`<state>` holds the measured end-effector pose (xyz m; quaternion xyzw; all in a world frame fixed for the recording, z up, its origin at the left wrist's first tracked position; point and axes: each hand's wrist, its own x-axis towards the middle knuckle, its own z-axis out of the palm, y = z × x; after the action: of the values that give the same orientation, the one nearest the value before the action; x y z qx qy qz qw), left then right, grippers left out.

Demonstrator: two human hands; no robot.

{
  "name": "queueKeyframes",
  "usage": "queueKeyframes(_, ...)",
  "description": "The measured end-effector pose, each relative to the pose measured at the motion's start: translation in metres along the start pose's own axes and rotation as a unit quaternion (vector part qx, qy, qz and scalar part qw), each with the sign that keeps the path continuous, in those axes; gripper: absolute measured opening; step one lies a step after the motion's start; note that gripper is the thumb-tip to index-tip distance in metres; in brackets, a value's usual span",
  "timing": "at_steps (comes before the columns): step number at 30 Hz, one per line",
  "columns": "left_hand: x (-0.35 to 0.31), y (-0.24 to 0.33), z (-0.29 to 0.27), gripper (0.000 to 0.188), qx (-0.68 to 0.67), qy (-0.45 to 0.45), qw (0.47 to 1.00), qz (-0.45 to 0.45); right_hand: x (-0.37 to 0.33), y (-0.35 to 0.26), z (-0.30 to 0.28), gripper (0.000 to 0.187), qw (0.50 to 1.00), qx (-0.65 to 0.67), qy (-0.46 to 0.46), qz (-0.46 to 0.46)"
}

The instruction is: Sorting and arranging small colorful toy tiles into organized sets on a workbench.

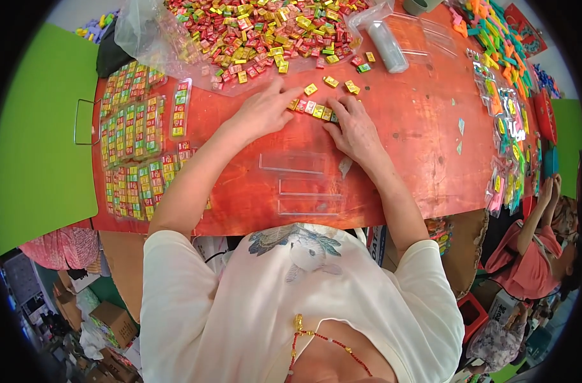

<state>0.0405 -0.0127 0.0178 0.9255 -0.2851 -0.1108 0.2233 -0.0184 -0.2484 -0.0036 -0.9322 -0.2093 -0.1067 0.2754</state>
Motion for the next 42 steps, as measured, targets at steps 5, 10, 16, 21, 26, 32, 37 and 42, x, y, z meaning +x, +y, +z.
queueKeyframes(5, 0.003, 0.012, 0.012, 0.055, 0.041, -0.003, 0.999, 0.006, 0.003, -0.003, 0.012, 0.039, 1.000, -0.014, -0.019, 0.009)
queueKeyframes(10, -0.002, 0.008, 0.025, 0.042, 0.075, 0.056, 0.995, 0.037, 0.006, -0.002, 0.017, 0.034, 0.999, -0.049, -0.004, 0.008)
queueKeyframes(16, -0.001, 0.009, 0.028, 0.035, 0.069, 0.059, 0.996, 0.014, 0.004, -0.006, 0.019, 0.031, 0.998, -0.057, 0.009, 0.008)
queueKeyframes(21, -0.040, 0.029, 0.020, 0.026, 0.021, 0.081, 0.996, 0.022, -0.018, -0.032, 0.009, 0.031, 0.999, -0.039, 0.015, 0.000)
queueKeyframes(26, -0.100, 0.045, 0.021, 0.033, 0.013, 0.087, 0.996, 0.016, -0.048, -0.073, 0.000, 0.030, 0.999, -0.019, -0.018, -0.022)
queueKeyframes(32, -0.121, 0.046, 0.033, 0.039, -0.014, 0.102, 0.995, -0.011, -0.058, -0.076, 0.006, 0.045, 0.999, 0.017, -0.039, -0.021)
queueKeyframes(37, -0.137, 0.039, 0.036, 0.051, -0.078, 0.173, 0.977, -0.096, -0.066, -0.067, -0.011, 0.041, 0.987, 0.144, -0.033, 0.067)
queueKeyframes(42, -0.140, 0.042, 0.062, 0.082, 0.035, 0.099, 0.992, -0.076, -0.075, -0.060, 0.002, 0.026, 0.997, 0.062, -0.031, 0.042)
